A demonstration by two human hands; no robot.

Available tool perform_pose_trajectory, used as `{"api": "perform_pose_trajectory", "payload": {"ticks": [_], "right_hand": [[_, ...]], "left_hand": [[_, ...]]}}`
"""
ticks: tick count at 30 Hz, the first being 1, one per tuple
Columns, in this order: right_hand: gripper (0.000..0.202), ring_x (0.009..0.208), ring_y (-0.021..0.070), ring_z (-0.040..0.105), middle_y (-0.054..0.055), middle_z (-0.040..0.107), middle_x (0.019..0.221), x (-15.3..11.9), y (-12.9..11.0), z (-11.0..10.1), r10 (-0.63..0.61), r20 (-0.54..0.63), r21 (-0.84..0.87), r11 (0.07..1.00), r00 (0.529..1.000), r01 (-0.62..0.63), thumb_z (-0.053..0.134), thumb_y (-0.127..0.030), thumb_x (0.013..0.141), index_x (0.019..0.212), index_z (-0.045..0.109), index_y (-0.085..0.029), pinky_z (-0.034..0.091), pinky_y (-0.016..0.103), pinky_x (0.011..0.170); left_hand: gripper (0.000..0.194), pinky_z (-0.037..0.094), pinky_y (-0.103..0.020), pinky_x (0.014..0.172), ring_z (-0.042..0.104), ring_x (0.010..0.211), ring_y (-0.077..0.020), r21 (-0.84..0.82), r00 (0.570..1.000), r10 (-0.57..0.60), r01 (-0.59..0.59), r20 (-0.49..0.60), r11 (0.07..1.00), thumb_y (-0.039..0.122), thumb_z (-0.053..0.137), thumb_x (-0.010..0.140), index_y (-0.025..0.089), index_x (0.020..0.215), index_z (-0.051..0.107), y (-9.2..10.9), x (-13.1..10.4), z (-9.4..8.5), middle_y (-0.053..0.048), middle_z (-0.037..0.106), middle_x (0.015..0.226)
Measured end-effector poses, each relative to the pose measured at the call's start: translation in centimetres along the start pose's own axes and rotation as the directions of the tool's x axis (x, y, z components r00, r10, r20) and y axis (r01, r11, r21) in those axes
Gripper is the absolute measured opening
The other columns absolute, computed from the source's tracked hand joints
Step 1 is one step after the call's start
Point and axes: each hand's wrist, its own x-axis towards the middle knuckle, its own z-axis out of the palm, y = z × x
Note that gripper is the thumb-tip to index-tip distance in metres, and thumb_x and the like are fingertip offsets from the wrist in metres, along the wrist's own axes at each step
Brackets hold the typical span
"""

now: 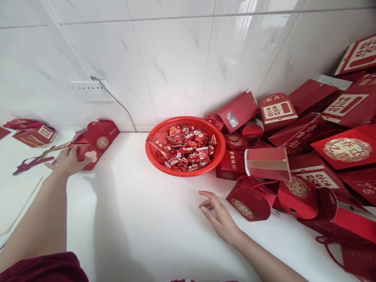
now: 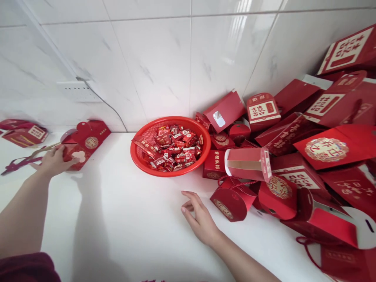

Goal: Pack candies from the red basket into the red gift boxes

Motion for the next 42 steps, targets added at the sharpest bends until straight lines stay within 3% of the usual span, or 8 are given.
{"api": "perform_pose_trajectory", "payload": {"ticks": [5,12,15,21,26,35,39,42], "right_hand": [[0.029,0.113,0.0264,0.062,0.011,0.062,0.128,-0.1,-3.4,-2.3,-0.279,0.076,-0.355,0.889,0.957,0.287,0.050,-0.021,0.099,0.126,0.056,-0.026,0.055,0.045,0.093],[0.037,0.110,0.0284,0.063,0.009,0.068,0.120,-2.2,-6.7,-9.3,-0.512,-0.193,-0.679,0.686,0.837,0.263,0.061,-0.012,0.091,0.126,0.060,-0.026,0.053,0.046,0.089],[0.036,0.107,0.0273,0.065,0.010,0.067,0.121,-3.5,-6.5,-11.6,-0.510,-0.390,-0.704,0.702,0.767,0.109,0.064,-0.011,0.089,0.123,0.064,-0.024,0.052,0.046,0.093],[0.022,0.121,0.0312,0.056,0.012,0.055,0.137,-3.4,-6.2,-15.0,-0.450,-0.549,-0.703,0.705,0.704,-0.098,0.063,-0.024,0.093,0.114,0.070,-0.023,0.047,0.051,0.102],[0.037,0.137,0.0373,0.042,0.014,0.045,0.147,-2.0,-6.2,-16.7,-0.218,-0.489,-0.650,0.736,0.844,-0.187,0.053,-0.039,0.097,0.129,0.063,-0.023,0.041,0.061,0.108],[0.049,0.144,0.0344,0.033,0.006,0.037,0.151,-2.3,-10.6,-14.4,-0.320,-0.684,-0.160,0.943,0.656,0.293,0.061,-0.040,0.093,0.141,0.054,-0.032,0.037,0.056,0.115],[0.049,0.141,0.0357,0.038,0.009,0.041,0.148,-1.9,-9.9,-11.7,-0.287,-0.443,0.095,0.927,0.849,0.363,0.055,-0.050,0.094,0.139,0.054,-0.030,0.043,0.055,0.110],[0.047,0.135,0.0315,0.045,0.010,0.046,0.146,-0.9,-8.1,-9.6,-0.246,-0.195,0.160,0.947,0.950,0.278,0.046,-0.051,0.099,0.141,0.051,-0.030,0.044,0.051,0.109]], "left_hand": [[0.069,0.006,-0.070,0.113,0.014,0.150,-0.0370,0.098,0.938,0.214,-0.195,-0.272,0.976,0.043,0.057,0.089,0.010,0.146,0.039,9.4,-4.7,0.1,-0.019,0.022,0.161],[0.047,0.045,-0.044,0.105,0.061,0.117,-0.0284,0.009,0.561,0.713,-0.783,-0.419,0.622,0.020,0.074,0.076,0.028,0.121,0.066,21.1,-16.1,2.9,-0.008,0.064,0.127],[0.055,0.050,-0.038,0.100,0.060,0.122,-0.0238,-0.303,0.568,0.789,-0.814,-0.234,0.496,0.011,0.061,0.086,0.026,0.138,0.052,24.9,-20.8,4.8,-0.010,0.062,0.132],[0.060,0.026,-0.050,0.121,0.029,0.149,-0.0262,-0.487,0.357,0.848,-0.702,0.391,0.520,0.043,0.043,0.101,0.030,0.156,0.023,28.6,-24.4,7.7,-0.004,0.030,0.161],[0.058,0.019,-0.050,0.124,0.025,0.150,-0.0243,-0.542,0.363,0.829,-0.631,0.425,0.554,0.045,0.042,0.101,0.032,0.155,0.026,28.3,-23.5,7.9,-0.003,0.027,0.161],[0.058,0.023,-0.050,0.122,0.031,0.148,-0.0249,-0.566,0.389,0.845,-0.627,0.367,0.535,0.044,0.048,0.098,0.029,0.153,0.034,28.2,-23.8,8.0,-0.006,0.036,0.158],[0.051,0.029,-0.052,0.119,0.042,0.141,-0.0267,-0.565,0.455,0.831,-0.613,0.318,0.552,0.038,0.053,0.096,0.026,0.145,0.046,28.1,-23.6,7.9,-0.009,0.049,0.149],[0.037,0.048,-0.046,0.104,0.060,0.121,-0.0280,-0.636,0.625,0.753,-0.499,0.207,0.589,0.029,0.062,0.088,0.025,0.125,0.063,27.6,-23.5,8.0,-0.009,0.066,0.128]]}}
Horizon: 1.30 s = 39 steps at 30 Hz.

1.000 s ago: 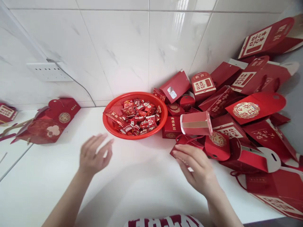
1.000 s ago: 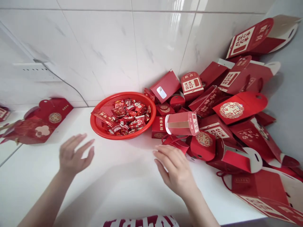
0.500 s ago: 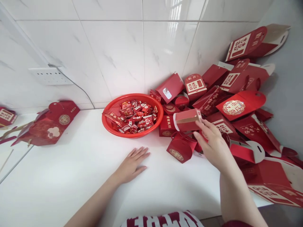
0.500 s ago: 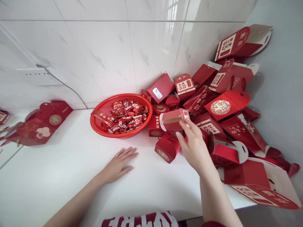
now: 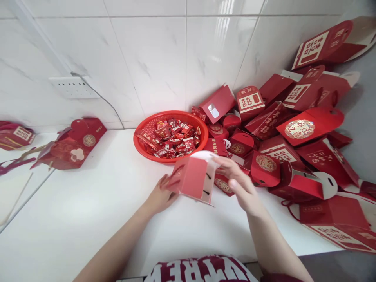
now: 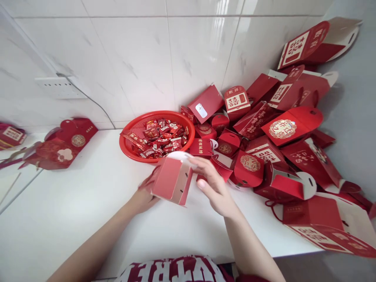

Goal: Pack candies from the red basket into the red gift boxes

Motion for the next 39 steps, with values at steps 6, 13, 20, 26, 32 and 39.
{"api": "perform_pose_trajectory", "payload": {"ticks": [6,13,20,26,32,39], "right_hand": [[0.031,0.138,0.0278,0.041,0.011,0.038,0.151,-0.5,2.6,3.5,0.047,0.167,-0.245,0.970,0.985,-0.005,0.055,-0.039,0.098,0.125,0.057,-0.026,0.039,0.046,0.113],[0.048,0.142,0.0276,0.036,0.015,0.035,0.154,-0.9,2.8,4.6,-0.013,0.201,-0.397,0.913,0.980,0.094,0.057,-0.035,0.097,0.140,0.039,-0.023,0.038,0.048,0.114],[0.041,0.141,0.0280,0.039,0.014,0.038,0.151,-0.8,3.6,5.0,0.040,0.255,-0.459,0.884,0.966,0.084,0.051,-0.036,0.100,0.139,0.047,-0.025,0.040,0.048,0.113],[0.032,0.139,0.0279,0.042,0.015,0.043,0.148,-1.0,3.9,4.8,0.018,0.203,-0.415,0.907,0.979,0.069,0.053,-0.034,0.099,0.129,0.055,-0.022,0.042,0.046,0.112],[0.033,0.140,0.0280,0.040,0.012,0.038,0.151,-1.1,3.7,3.6,-0.011,0.115,-0.350,0.935,0.993,0.051,0.051,-0.032,0.099,0.130,0.056,-0.026,0.038,0.046,0.114],[0.025,0.137,0.0283,0.044,0.015,0.044,0.146,-0.9,3.9,4.1,0.007,0.054,-0.266,0.964,0.999,0.007,0.051,-0.033,0.099,0.121,0.053,-0.024,0.042,0.048,0.110]], "left_hand": [[0.016,0.054,-0.030,0.073,0.066,0.087,-0.0187,-0.138,0.900,-0.209,0.168,-0.382,0.976,0.020,0.051,0.091,0.019,0.103,0.062,-0.4,-1.3,-0.5,-0.006,0.068,0.099],[0.022,0.053,-0.038,0.086,0.063,0.100,-0.0212,-0.124,0.708,-0.192,0.146,-0.680,0.981,0.021,0.045,0.096,0.019,0.114,0.057,-0.5,-1.7,-2.1,-0.009,0.062,0.108],[0.064,0.034,-0.061,0.112,0.044,0.136,-0.0378,0.236,0.897,0.298,-0.228,-0.327,0.945,0.040,0.060,0.086,0.026,0.144,0.040,1.5,-1.6,-1.8,-0.016,0.042,0.150],[0.071,0.025,-0.065,0.115,0.030,0.144,-0.0414,0.004,0.918,0.159,-0.169,-0.364,0.986,0.056,0.052,0.090,0.026,0.151,0.033,2.7,-1.1,-1.2,-0.016,0.027,0.160],[0.056,0.050,-0.050,0.100,0.043,0.136,-0.0334,-0.451,0.930,-0.174,0.010,-0.324,0.892,0.049,0.035,0.099,0.025,0.150,0.033,4.7,-1.3,0.5,-0.016,0.031,0.156],[0.060,0.035,-0.055,0.113,0.029,0.144,-0.0339,0.049,0.939,0.208,-0.202,-0.273,0.978,0.009,0.038,0.090,0.031,0.145,0.047,4.4,-0.8,0.4,-0.006,0.015,0.163]]}}
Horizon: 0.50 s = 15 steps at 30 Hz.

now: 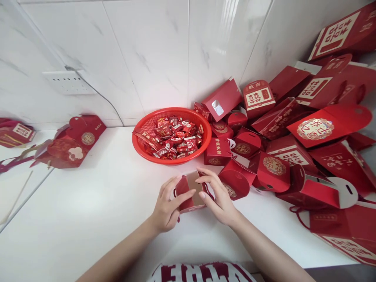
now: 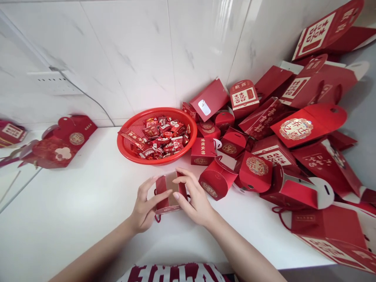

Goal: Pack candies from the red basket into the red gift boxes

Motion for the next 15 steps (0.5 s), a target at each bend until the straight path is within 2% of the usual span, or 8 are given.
{"api": "perform_pose_trajectory", "payload": {"ticks": [4,8,11,13,15], "right_hand": [[0.022,0.137,0.0285,0.044,0.015,0.044,0.145,0.1,0.3,0.1,0.021,-0.036,0.033,0.999,0.999,-0.020,0.053,-0.033,0.098,0.118,0.052,-0.025,0.042,0.049,0.109],[0.022,0.137,0.0285,0.044,0.014,0.042,0.147,0.0,0.4,0.2,0.064,-0.053,0.089,0.994,0.997,-0.059,0.052,-0.034,0.098,0.119,0.050,-0.026,0.042,0.048,0.108],[0.022,0.136,0.0285,0.044,0.013,0.043,0.146,-0.1,0.5,0.3,0.069,-0.044,0.107,0.992,0.997,-0.064,0.052,-0.034,0.098,0.119,0.050,-0.027,0.041,0.049,0.108],[0.022,0.135,0.0289,0.044,0.013,0.042,0.146,-0.2,0.6,0.4,0.071,-0.047,0.117,0.991,0.996,-0.065,0.052,-0.034,0.098,0.119,0.050,-0.027,0.043,0.049,0.106],[0.022,0.134,0.0292,0.044,0.013,0.042,0.144,-0.3,0.8,0.5,0.072,-0.073,0.105,0.992,0.995,-0.064,0.049,-0.033,0.099,0.120,0.050,-0.027,0.043,0.048,0.104]], "left_hand": [[0.055,0.033,-0.055,0.114,0.025,0.146,-0.0336,0.041,0.999,0.015,-0.017,0.041,0.999,0.009,0.038,0.090,0.027,0.140,0.050,-0.7,0.3,-0.8,-0.006,0.020,0.163],[0.049,0.023,-0.057,0.119,0.022,0.148,-0.0336,0.087,0.987,0.098,-0.110,0.131,0.990,0.027,0.035,0.097,0.027,0.144,0.047,-0.8,1.0,-0.8,-0.007,0.030,0.160],[0.044,0.023,-0.053,0.119,0.030,0.145,-0.0298,0.118,0.972,0.151,-0.174,0.180,0.978,0.037,0.035,0.098,0.030,0.138,0.054,-0.9,1.0,-0.3,-0.006,0.043,0.152],[0.039,0.026,-0.051,0.118,0.040,0.137,-0.0272,0.157,0.981,0.182,-0.190,0.065,0.969,0.037,0.038,0.097,0.031,0.128,0.059,-1.2,0.4,-0.1,-0.006,0.053,0.142],[0.032,0.025,-0.053,0.118,0.048,0.125,-0.0261,0.260,0.960,0.213,-0.163,-0.180,0.952,0.036,0.040,0.094,0.032,0.115,0.063,-1.9,-0.4,-0.3,-0.006,0.061,0.126]]}}
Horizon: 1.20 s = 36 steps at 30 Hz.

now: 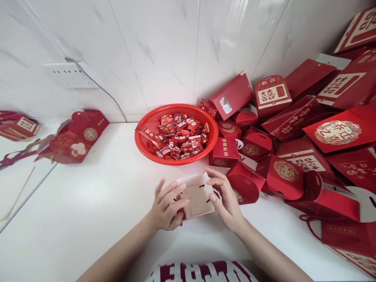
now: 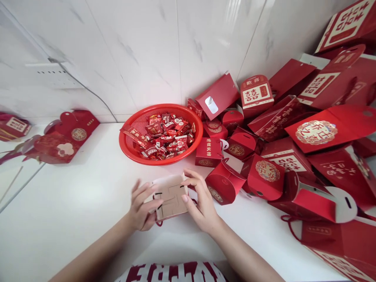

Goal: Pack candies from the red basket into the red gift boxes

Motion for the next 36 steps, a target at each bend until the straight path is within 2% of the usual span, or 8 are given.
{"api": "perform_pose_trajectory", "payload": {"ticks": [4,10,16,22,25,30,33,36], "right_hand": [[0.020,0.118,0.0283,0.051,0.011,0.050,0.125,-0.1,0.7,0.0,-0.022,-0.138,-0.096,0.995,0.990,0.009,0.046,-0.033,0.099,0.116,0.054,-0.026,0.045,0.045,0.095],[0.012,0.065,0.0177,0.048,0.001,0.052,0.081,-0.6,1.6,-0.3,0.112,-0.151,0.048,0.993,0.982,-0.106,0.048,-0.034,0.099,0.102,0.056,-0.025,0.039,0.030,0.058],[0.019,0.057,0.0163,0.048,-0.001,0.050,0.075,0.0,3.2,0.6,0.392,-0.081,0.383,0.861,0.916,-0.335,0.048,-0.044,0.098,0.099,0.052,-0.025,0.039,0.027,0.050],[0.022,0.073,0.0173,0.055,0.001,0.055,0.084,0.0,4.2,2.9,0.404,-0.023,0.266,0.884,0.914,-0.384,0.048,-0.044,0.099,0.092,0.051,-0.023,0.048,0.029,0.066],[0.019,0.103,0.0227,0.059,0.008,0.060,0.110,-0.5,4.0,3.2,0.319,-0.046,0.175,0.936,0.947,-0.306,0.048,-0.040,0.099,0.097,0.054,-0.023,0.050,0.038,0.088],[0.028,0.140,0.0272,0.039,0.012,0.039,0.153,-0.5,2.9,1.9,0.065,0.006,-0.057,0.996,0.998,-0.064,0.043,-0.028,0.101,0.125,0.057,-0.027,0.035,0.051,0.113],[0.026,0.145,0.0278,0.032,0.008,0.042,0.154,-0.5,2.3,1.4,-0.023,0.098,-0.073,0.997,0.995,0.030,0.044,-0.027,0.101,0.118,0.063,-0.027,0.029,0.053,0.116],[0.021,0.149,0.0294,0.024,0.008,0.037,0.157,-0.4,1.9,1.3,-0.051,0.167,-0.051,0.997,0.985,0.060,0.046,-0.032,0.100,0.107,0.064,-0.024,0.024,0.054,0.119]], "left_hand": [[0.026,0.035,-0.051,0.107,0.055,0.087,-0.0235,0.196,0.960,-0.004,0.061,-0.278,0.979,0.031,0.043,0.090,0.033,0.090,0.069,-1.3,-1.2,-1.4,-0.006,0.057,0.083],[0.019,0.039,-0.040,0.069,0.052,0.059,-0.0192,-0.143,0.986,-0.167,0.164,-0.008,0.976,0.027,0.043,0.086,0.022,0.073,0.055,-2.1,0.4,-2.8,-0.002,0.056,0.061],[0.033,0.036,-0.032,0.064,0.043,0.058,-0.0144,-0.313,0.904,-0.359,0.419,0.233,0.852,0.024,0.058,0.086,0.020,0.061,0.038,-1.5,1.5,-1.7,0.003,0.042,0.055],[0.039,0.035,-0.027,0.055,0.042,0.059,-0.0137,-0.415,0.789,-0.559,0.612,0.256,0.673,0.026,0.052,0.092,0.020,0.059,0.031,-0.7,0.9,-0.5,0.002,0.040,0.057],[0.031,0.036,-0.026,0.053,0.042,0.056,-0.0121,-0.435,0.754,-0.602,0.650,0.263,0.623,0.028,0.052,0.092,0.020,0.066,0.037,-0.9,0.1,-0.3,0.002,0.042,0.061],[0.011,0.050,-0.035,0.085,0.058,0.095,-0.0199,-0.295,0.800,-0.589,0.593,0.112,0.749,0.022,0.049,0.095,0.019,0.101,0.057,-1.4,0.0,-0.7,-0.006,0.057,0.097],[0.031,0.032,-0.050,0.114,0.040,0.137,-0.0288,-0.326,0.865,-0.469,0.502,0.179,0.801,0.025,0.039,0.100,0.022,0.127,0.053,-1.5,0.1,-0.9,-0.013,0.049,0.134],[0.053,0.015,-0.058,0.121,0.026,0.146,-0.0352,-0.471,0.894,-0.321,0.440,0.314,0.765,0.046,0.036,0.100,0.020,0.145,0.040,-1.6,-0.2,-0.7,-0.016,0.031,0.155]]}}
